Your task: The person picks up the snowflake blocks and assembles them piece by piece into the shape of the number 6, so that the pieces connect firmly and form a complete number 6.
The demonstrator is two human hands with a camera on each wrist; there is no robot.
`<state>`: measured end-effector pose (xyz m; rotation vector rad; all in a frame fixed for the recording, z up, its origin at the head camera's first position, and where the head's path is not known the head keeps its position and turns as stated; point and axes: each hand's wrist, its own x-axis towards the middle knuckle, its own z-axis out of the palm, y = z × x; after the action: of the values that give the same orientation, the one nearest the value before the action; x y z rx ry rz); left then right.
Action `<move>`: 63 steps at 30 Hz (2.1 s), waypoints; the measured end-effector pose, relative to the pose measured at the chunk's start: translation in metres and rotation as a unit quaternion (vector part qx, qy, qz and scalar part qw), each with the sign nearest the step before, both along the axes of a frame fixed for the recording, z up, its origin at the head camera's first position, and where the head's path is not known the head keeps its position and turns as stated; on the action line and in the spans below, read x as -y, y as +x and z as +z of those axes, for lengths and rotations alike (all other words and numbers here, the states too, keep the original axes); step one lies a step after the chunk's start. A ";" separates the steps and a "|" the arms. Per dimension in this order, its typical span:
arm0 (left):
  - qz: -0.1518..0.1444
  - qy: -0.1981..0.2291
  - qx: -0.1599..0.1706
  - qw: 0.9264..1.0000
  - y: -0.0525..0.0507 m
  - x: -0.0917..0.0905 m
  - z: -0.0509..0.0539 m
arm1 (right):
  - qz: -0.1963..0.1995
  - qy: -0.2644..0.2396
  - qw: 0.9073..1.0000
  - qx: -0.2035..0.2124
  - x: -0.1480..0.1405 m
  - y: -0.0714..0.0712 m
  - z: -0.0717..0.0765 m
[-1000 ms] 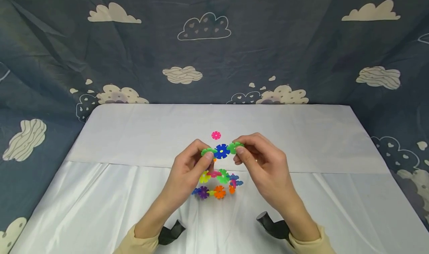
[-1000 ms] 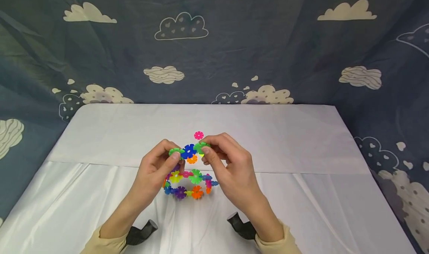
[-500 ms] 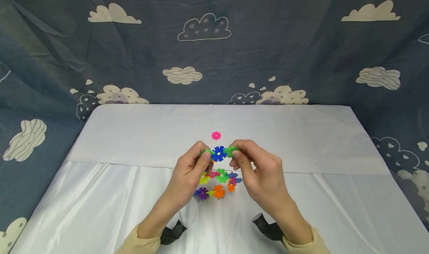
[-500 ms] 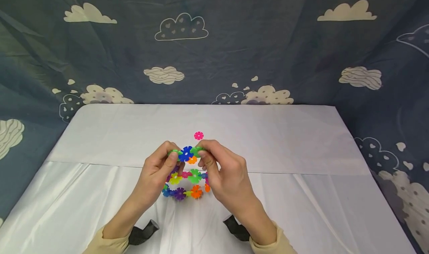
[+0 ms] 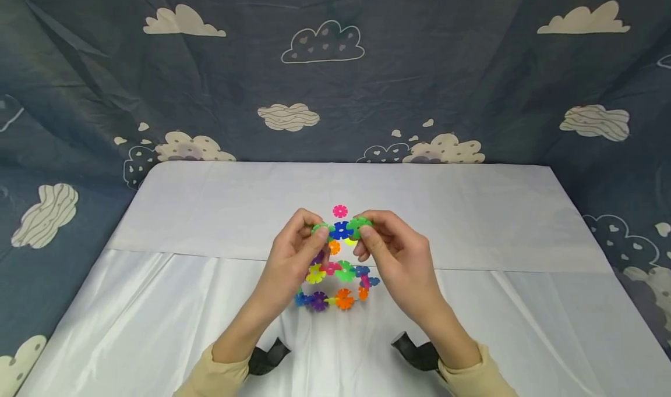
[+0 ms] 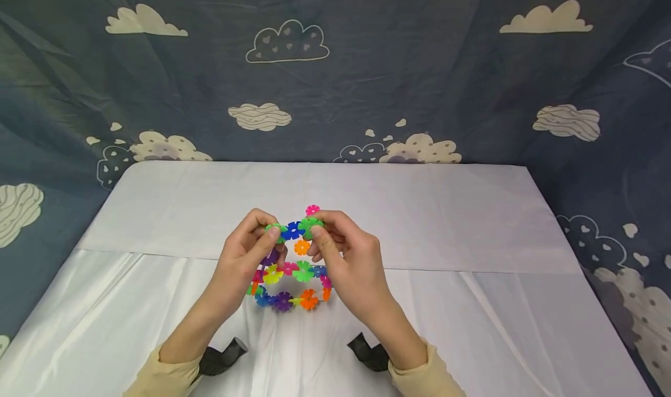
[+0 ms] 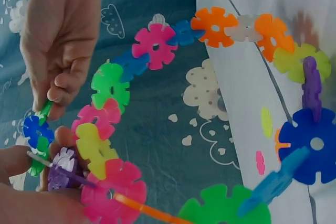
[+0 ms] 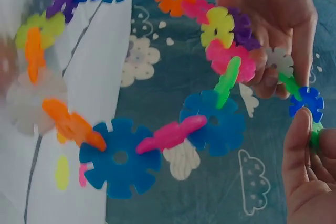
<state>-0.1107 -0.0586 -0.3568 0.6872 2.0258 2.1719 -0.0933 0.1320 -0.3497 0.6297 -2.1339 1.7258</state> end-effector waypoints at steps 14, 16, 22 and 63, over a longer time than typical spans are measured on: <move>0.016 -0.039 0.000 0.999 -0.006 0.012 0.004 | 0.067 0.068 0.994 0.051 -0.003 -0.019 0.014; 0.026 -0.040 0.004 0.999 -0.008 0.015 0.004 | 0.085 0.083 0.992 0.050 -0.002 -0.025 0.017; 0.040 -0.020 0.027 0.999 -0.012 0.021 0.006 | 0.132 0.105 0.981 0.097 -0.003 -0.048 0.020; -0.001 0.107 0.151 0.983 -0.019 0.019 0.000 | 0.163 0.407 0.873 0.214 -0.040 -0.129 -0.085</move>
<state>-0.1295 -0.0775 -0.3570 0.3490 1.6613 2.3465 -0.2224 0.1725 -0.4343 0.9118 -3.2650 1.0800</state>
